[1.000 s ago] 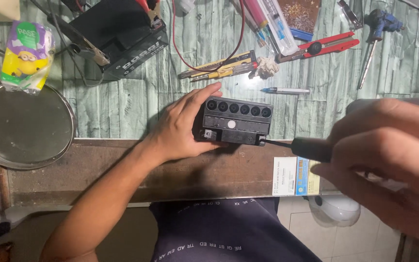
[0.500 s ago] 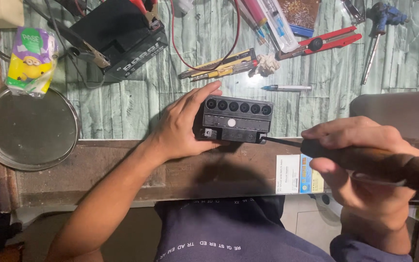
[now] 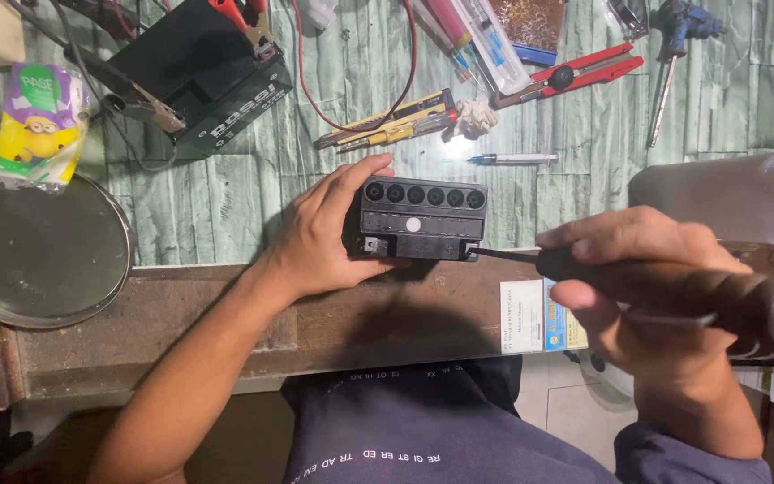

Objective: Refilling a lead-acid battery cells with fluid using a syringe.

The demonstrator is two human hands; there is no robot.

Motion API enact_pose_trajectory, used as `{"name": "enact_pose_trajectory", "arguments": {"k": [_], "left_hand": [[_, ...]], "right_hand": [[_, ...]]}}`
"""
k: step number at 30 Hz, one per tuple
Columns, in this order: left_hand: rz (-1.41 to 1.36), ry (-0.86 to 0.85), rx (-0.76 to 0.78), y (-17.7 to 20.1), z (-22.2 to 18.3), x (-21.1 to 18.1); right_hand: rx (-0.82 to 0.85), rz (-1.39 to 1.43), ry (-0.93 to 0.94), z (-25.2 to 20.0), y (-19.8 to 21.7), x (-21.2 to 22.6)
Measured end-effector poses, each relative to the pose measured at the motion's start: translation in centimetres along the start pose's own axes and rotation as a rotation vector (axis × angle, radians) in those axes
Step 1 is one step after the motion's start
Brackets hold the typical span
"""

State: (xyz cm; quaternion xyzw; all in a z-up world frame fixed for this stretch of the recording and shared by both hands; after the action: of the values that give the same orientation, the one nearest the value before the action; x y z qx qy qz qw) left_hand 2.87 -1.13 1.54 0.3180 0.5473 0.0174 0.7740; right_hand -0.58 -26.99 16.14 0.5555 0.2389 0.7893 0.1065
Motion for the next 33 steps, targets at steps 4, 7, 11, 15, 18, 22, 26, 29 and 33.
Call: {"name": "enact_pose_trajectory", "arguments": {"k": [4, 7, 11, 15, 18, 22, 26, 29, 33], "left_hand": [[0.002, -0.002, -0.012, -0.1, 0.0, 0.1], [0.017, -0.006, -0.017, -0.1, 0.0, 0.1], [0.018, -0.007, -0.017, -0.3, -0.2, 0.3], [0.014, -0.056, -0.034, -0.8, -0.5, 0.9], [0.006, -0.065, -0.038, -0.8, -0.4, 0.9], [-0.008, -0.05, -0.021, -1.0, -0.5, 1.1], [-0.012, -0.054, -0.033, -0.7, -0.5, 1.0], [-0.015, -0.055, -0.045, -0.3, -0.5, 0.7], [-0.031, -0.036, -0.033, -0.1, -0.4, 0.2]], "right_hand": [[0.17, -0.03, 0.047, -0.9, 1.4, 0.2], [0.139, 0.017, 0.1, -1.4, 2.0, -0.8], [0.022, 0.122, 0.162, -2.1, -0.9, -1.4], [-0.036, 0.196, 0.169, -4.1, -3.6, -2.0], [-0.153, 0.227, 0.155, -5.1, -4.2, -2.4], [-0.121, 0.185, 0.181, -3.9, -4.2, -2.6], [0.012, 0.19, 0.218, -2.5, -5.0, -1.8], [0.055, 0.149, 0.227, -2.2, -5.1, -1.2], [0.114, 0.093, 0.184, -2.1, -5.3, 0.1]]}}
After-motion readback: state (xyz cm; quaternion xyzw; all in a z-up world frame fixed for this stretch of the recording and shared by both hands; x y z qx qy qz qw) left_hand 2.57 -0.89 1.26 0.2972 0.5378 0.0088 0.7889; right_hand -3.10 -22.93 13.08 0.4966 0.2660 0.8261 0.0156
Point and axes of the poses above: each hand's wrist, its own z-axis towards the middle knuckle, its own y-axis out of the back of the hand, x = y × z, the point moved 3 cm from there along z, towards the middle knuckle, and after that the axes turned 2 degrees about y, right-handed, at the moved point
